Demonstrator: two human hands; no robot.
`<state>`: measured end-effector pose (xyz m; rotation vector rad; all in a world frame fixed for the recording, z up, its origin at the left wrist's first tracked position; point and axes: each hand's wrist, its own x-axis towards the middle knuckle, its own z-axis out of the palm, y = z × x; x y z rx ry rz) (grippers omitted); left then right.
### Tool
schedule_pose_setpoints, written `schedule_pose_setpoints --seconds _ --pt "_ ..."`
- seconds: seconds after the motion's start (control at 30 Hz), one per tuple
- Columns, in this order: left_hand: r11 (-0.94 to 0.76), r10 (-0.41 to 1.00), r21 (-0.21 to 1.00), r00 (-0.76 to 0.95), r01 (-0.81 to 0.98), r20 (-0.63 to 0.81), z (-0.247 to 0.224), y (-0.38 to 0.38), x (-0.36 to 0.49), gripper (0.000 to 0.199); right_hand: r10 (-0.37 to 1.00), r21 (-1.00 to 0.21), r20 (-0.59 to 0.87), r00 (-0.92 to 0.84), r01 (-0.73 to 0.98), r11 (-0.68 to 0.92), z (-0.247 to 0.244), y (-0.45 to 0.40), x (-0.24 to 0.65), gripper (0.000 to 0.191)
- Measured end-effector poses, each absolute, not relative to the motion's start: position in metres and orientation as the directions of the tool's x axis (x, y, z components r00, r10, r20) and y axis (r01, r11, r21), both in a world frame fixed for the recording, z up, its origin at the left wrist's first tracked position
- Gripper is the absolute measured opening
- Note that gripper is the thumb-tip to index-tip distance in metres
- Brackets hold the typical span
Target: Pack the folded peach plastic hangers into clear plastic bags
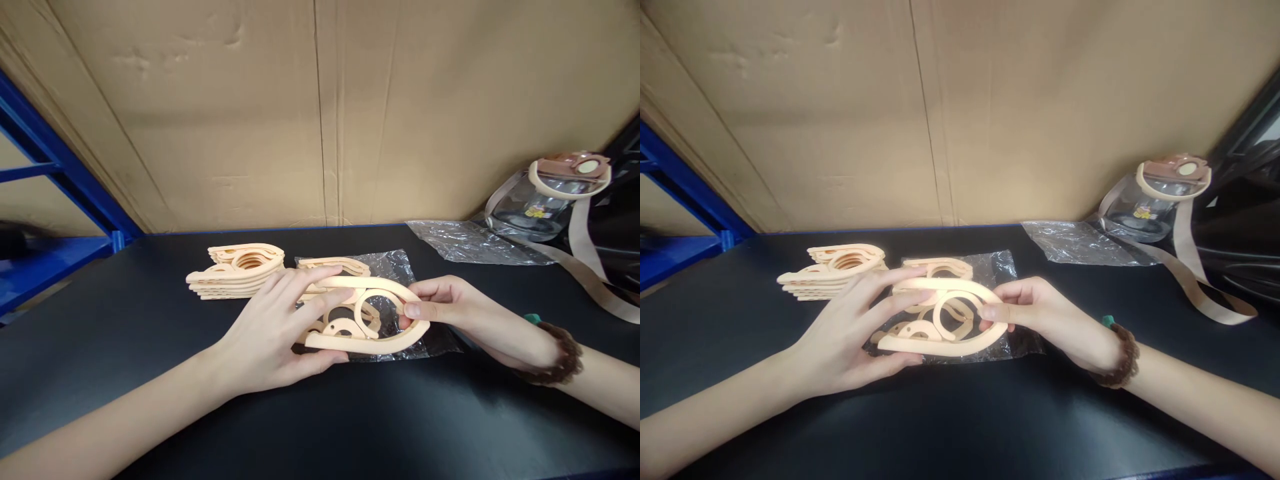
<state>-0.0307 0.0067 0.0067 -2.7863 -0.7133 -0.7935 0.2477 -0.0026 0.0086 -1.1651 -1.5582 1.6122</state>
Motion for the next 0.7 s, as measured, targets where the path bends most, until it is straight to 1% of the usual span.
schedule_pose_setpoints --seconds 0.17,0.3,0.37,0.43,0.47,0.5,0.53,0.57,0.63,0.67,0.7 --pt "-0.865 0.44 0.044 0.713 0.499 0.546 0.004 0.005 -0.029 0.047 0.89 -0.984 -0.145 -0.432 0.158 -0.084 0.007 -0.002 0.249 0.023" --pt "-0.871 0.413 0.019 0.712 0.491 0.567 0.003 0.005 -0.029 0.048 0.878 -0.987 -0.114 -0.466 0.151 -0.048 0.008 -0.002 0.249 0.019" --pt "-0.876 0.393 0.004 0.71 0.483 0.584 0.004 0.005 -0.03 0.052 0.878 -0.983 -0.077 -0.473 0.183 0.013 0.009 -0.003 0.248 0.021" --pt "-0.882 0.381 0.005 0.709 0.471 0.593 0.006 0.004 -0.03 0.055 0.896 -0.954 0.02 -0.444 0.259 0.149 0.009 -0.005 0.246 0.03" --pt "-0.885 0.379 0.009 0.709 0.465 0.595 0.006 0.003 -0.029 0.055 0.899 -0.916 0.1 -0.426 0.314 0.251 0.009 -0.007 0.246 0.039" --pt "-0.887 0.379 0.014 0.71 0.462 0.594 0.007 0.002 -0.029 0.054 0.885 -0.85 0.2 -0.421 0.374 0.37 0.008 -0.009 0.245 0.05" --pt "-0.887 0.38 0.017 0.709 0.461 0.594 0.008 0.001 -0.028 0.053 0.846 -0.754 0.304 -0.439 0.432 0.495 0.008 -0.012 0.245 0.061" --pt "-0.886 0.386 0.024 0.707 0.464 0.593 0.008 -0.001 -0.026 0.053 0.787 -0.632 0.391 -0.477 0.482 0.607 0.007 -0.015 0.245 0.068" --pt "-0.884 0.4 0.043 0.702 0.466 0.589 0.009 -0.004 -0.024 0.053 0.657 -0.369 0.477 -0.584 0.545 0.753 0.007 -0.021 0.243 0.075" --pt "-0.885 0.404 0.054 0.703 0.463 0.585 0.009 -0.006 -0.022 0.054 0.604 -0.259 0.489 -0.629 0.556 0.789 0.007 -0.024 0.242 0.074" --pt "-0.885 0.409 0.065 0.704 0.461 0.581 0.008 -0.007 -0.021 0.055 0.567 -0.178 0.495 -0.658 0.562 0.808 0.007 -0.027 0.241 0.071"
